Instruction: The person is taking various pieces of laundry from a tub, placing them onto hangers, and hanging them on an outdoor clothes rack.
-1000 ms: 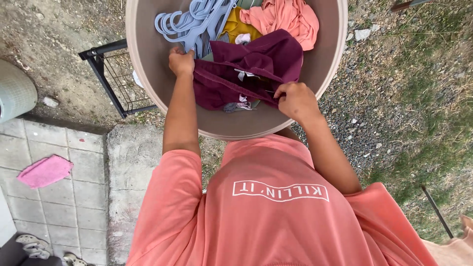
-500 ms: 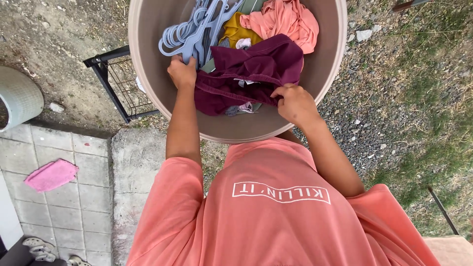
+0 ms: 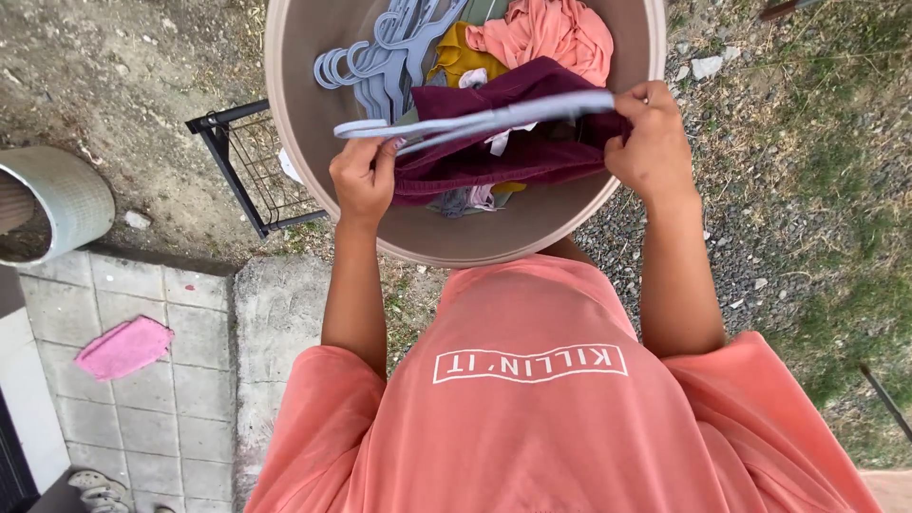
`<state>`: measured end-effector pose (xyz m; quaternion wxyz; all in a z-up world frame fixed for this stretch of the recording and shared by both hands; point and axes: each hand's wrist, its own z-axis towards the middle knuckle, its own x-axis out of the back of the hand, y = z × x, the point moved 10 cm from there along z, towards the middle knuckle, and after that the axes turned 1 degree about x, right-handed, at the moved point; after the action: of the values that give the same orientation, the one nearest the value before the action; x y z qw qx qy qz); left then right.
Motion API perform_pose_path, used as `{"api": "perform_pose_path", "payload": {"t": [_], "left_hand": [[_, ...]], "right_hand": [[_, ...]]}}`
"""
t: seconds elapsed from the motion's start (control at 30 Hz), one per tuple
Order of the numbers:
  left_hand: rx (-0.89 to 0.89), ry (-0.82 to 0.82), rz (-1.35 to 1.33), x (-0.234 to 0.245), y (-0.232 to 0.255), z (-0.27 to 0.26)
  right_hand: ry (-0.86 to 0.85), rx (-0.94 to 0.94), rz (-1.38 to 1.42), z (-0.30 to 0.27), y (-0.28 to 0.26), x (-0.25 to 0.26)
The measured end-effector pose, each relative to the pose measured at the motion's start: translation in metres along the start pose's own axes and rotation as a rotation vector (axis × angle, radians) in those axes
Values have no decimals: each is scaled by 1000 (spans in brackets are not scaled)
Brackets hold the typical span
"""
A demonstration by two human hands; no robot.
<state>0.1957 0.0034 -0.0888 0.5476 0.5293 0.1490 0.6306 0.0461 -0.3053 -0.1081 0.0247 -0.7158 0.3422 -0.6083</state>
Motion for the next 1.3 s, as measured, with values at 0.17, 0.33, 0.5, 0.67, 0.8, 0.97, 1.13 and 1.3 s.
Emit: {"api": "perform_pose_path", "payload": {"t": [0.17, 0.33, 0.5, 0.67, 0.8, 0.97, 1.13, 1.3], "left_hand": [[-493, -194, 264, -13, 98, 23], [-639, -196, 351, -36, 138, 28], [-577, -196, 132, -35, 159, 45], [-525, -316, -110, -36, 188, 59], [-616, -328, -111, -27, 214, 66], [-675, -449, -153, -44, 246, 66], [-546, -408, 7, -91, 278, 65], [-544, -538, -194, -153, 375, 36]], "right_hand": [[-6, 113, 159, -15, -33, 29], [-32, 441, 296, -43, -93, 38], [189, 447, 51, -64, -84, 65], [349, 497, -4, -92, -72, 97], [665, 380, -119, -133, -38, 145], [950, 262, 14, -209, 36, 198], [841, 265, -11, -264, 85, 214], [853, 249, -22, -299, 137, 223]]}}
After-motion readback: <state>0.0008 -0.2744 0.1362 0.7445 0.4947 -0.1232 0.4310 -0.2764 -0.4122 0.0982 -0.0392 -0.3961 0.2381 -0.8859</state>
